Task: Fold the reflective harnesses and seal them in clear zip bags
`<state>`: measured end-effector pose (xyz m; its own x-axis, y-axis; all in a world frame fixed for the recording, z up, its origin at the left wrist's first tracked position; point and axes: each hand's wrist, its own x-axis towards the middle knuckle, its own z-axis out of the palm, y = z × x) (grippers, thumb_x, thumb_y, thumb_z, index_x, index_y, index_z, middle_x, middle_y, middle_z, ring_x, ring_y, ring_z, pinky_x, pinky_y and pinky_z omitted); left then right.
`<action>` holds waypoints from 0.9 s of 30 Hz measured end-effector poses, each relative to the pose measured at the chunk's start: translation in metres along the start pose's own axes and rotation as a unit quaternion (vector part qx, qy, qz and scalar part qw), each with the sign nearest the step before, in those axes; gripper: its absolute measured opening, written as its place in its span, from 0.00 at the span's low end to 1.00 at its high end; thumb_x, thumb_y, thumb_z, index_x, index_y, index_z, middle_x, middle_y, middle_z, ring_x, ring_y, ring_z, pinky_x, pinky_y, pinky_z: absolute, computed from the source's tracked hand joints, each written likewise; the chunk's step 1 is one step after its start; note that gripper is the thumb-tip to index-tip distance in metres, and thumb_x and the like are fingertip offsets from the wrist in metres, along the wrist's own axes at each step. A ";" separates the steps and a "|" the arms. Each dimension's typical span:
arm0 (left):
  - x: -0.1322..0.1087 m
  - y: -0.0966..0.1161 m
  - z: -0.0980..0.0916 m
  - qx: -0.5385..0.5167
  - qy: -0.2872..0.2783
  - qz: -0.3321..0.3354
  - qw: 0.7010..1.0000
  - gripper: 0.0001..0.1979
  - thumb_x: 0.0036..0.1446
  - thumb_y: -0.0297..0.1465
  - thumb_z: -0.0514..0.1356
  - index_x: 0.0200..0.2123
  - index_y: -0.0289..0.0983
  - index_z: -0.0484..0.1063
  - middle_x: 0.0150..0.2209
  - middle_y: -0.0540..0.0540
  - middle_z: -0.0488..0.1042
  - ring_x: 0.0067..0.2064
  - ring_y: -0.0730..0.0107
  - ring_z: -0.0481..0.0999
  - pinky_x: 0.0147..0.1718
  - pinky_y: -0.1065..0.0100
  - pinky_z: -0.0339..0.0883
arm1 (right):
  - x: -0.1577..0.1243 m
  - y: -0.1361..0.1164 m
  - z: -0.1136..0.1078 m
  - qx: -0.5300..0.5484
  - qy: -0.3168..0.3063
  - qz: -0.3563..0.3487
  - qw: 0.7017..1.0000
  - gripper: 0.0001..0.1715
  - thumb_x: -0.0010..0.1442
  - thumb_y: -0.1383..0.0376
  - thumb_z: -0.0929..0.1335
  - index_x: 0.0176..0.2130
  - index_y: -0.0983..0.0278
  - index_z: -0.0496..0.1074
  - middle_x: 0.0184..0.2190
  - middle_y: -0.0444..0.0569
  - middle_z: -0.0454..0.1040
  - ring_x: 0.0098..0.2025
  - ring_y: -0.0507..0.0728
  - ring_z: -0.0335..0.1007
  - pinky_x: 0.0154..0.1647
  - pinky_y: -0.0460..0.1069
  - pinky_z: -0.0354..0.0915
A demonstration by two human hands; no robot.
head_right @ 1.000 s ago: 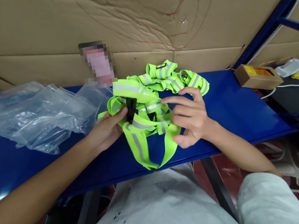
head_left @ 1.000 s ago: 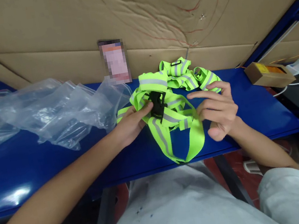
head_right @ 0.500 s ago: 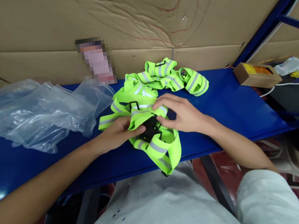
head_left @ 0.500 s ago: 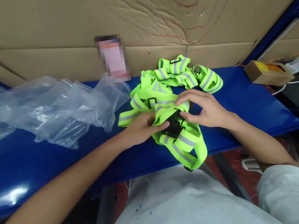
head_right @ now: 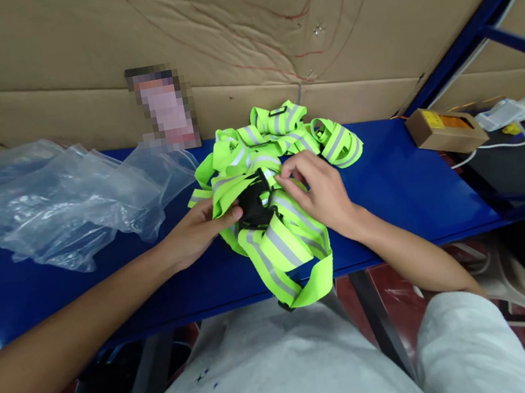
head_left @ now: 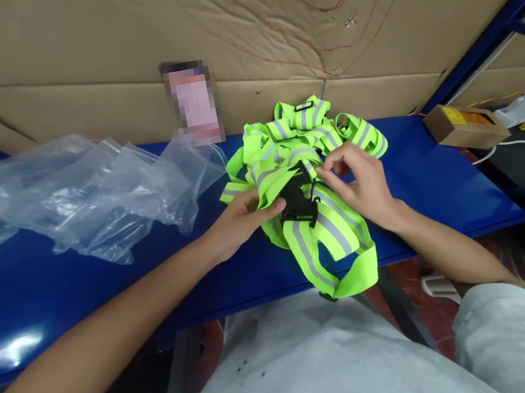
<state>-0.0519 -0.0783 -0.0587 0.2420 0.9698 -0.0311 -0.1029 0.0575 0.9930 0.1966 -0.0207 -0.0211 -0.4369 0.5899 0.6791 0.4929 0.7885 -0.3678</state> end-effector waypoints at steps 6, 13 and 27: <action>-0.003 0.002 0.004 0.078 -0.013 0.014 0.997 0.23 0.58 0.52 0.68 0.41 0.37 0.80 0.42 0.45 0.81 0.46 0.59 0.79 0.47 0.64 0.72 | 0.001 -0.007 -0.004 0.125 -0.197 0.043 0.971 0.28 0.71 0.45 0.66 0.33 0.65 0.74 0.28 0.46 0.75 0.29 0.53 0.70 0.32 0.47 0.61; -0.001 -0.001 0.003 0.128 -0.007 0.035 0.991 0.23 0.61 0.52 0.65 0.39 0.37 0.79 0.41 0.45 0.82 0.47 0.57 0.80 0.49 0.64 0.72 | 0.001 -0.010 0.000 0.271 -0.285 0.096 0.914 0.15 0.65 0.56 0.72 0.41 0.66 0.78 0.39 0.48 0.81 0.43 0.58 0.76 0.46 0.50 0.69; -0.013 0.021 -0.008 0.317 0.141 0.131 0.929 0.26 0.69 0.46 0.59 0.63 0.42 0.59 0.33 0.51 0.75 0.24 0.72 0.70 0.27 0.68 0.61 | 0.020 0.023 -0.039 0.347 -0.213 0.250 0.879 0.28 0.60 0.46 0.76 0.45 0.59 0.64 0.23 0.37 0.69 0.23 0.50 0.63 0.25 0.46 0.58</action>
<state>-0.0649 -0.0875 -0.0380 0.0179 0.9596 0.2806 0.4882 -0.2534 0.8351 0.2289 0.0023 0.0089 -0.6109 0.7879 0.0777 0.1912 0.2421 -0.9512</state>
